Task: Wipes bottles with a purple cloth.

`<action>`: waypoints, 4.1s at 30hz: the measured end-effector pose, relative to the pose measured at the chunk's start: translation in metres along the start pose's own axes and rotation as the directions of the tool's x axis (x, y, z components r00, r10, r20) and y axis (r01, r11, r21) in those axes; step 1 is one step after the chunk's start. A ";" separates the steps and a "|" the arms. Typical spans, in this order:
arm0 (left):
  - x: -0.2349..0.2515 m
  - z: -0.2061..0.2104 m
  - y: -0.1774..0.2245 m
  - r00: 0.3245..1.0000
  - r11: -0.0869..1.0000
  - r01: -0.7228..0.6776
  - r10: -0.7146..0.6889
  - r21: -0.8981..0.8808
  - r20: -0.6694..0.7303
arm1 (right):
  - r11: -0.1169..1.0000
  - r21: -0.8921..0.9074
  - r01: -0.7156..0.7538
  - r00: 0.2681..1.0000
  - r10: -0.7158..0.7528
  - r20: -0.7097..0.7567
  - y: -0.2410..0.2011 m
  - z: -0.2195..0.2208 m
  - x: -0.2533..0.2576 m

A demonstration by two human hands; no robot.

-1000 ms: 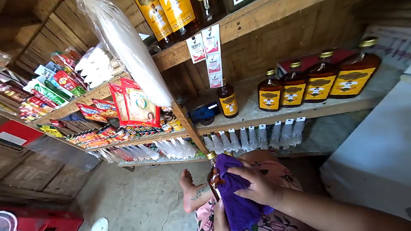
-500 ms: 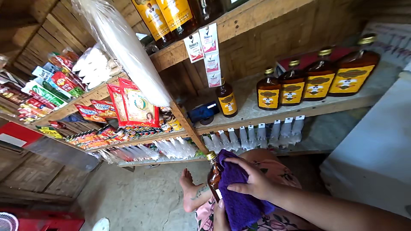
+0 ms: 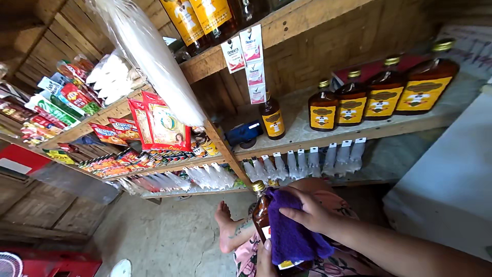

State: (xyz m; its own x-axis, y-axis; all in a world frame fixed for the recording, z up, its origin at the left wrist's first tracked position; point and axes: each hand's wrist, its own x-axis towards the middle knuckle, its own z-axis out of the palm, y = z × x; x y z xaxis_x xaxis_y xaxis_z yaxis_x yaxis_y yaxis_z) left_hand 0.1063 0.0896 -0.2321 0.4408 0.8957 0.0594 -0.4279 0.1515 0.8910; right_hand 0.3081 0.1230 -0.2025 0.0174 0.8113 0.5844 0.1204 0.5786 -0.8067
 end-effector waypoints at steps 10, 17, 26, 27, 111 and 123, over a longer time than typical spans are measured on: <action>0.003 -0.008 -0.006 0.992 0.999 0.036 -0.035 -0.007 0.124 | 0.986 0.108 -0.129 0.988 0.138 -0.076 -0.013 -0.006 0.004; 0.005 -0.008 -0.007 0.991 0.996 0.015 -0.027 0.093 0.133 | 0.975 -0.021 -0.221 0.969 0.222 0.110 -0.018 -0.016 0.011; 0.003 -0.006 -0.004 0.983 0.992 0.008 -0.031 0.124 0.180 | 0.985 0.033 -0.170 0.985 0.170 0.026 -0.025 -0.020 0.012; 0.004 -0.006 -0.004 0.983 0.993 0.007 -0.029 0.121 0.181 | 0.978 0.083 -0.194 0.980 0.188 0.068 -0.025 -0.021 0.012; 0.001 -0.021 -0.005 0.951 0.986 0.096 -0.051 -0.137 0.305 | 0.791 0.267 -0.551 0.833 0.503 0.230 -0.058 -0.019 0.003; 0.010 -0.022 0.020 0.895 0.836 -0.070 -0.188 0.544 0.404 | 0.603 0.590 -0.536 0.837 0.469 0.281 -0.038 -0.014 -0.005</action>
State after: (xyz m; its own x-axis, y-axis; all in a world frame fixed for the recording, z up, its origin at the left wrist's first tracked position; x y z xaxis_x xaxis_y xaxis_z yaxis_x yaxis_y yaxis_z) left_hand 0.0847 0.1112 -0.2239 0.7939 0.6042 0.0678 0.0404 -0.1636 0.9857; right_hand 0.3173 0.0957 -0.1730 -0.2081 0.9743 0.0863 -0.5226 -0.0362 -0.8518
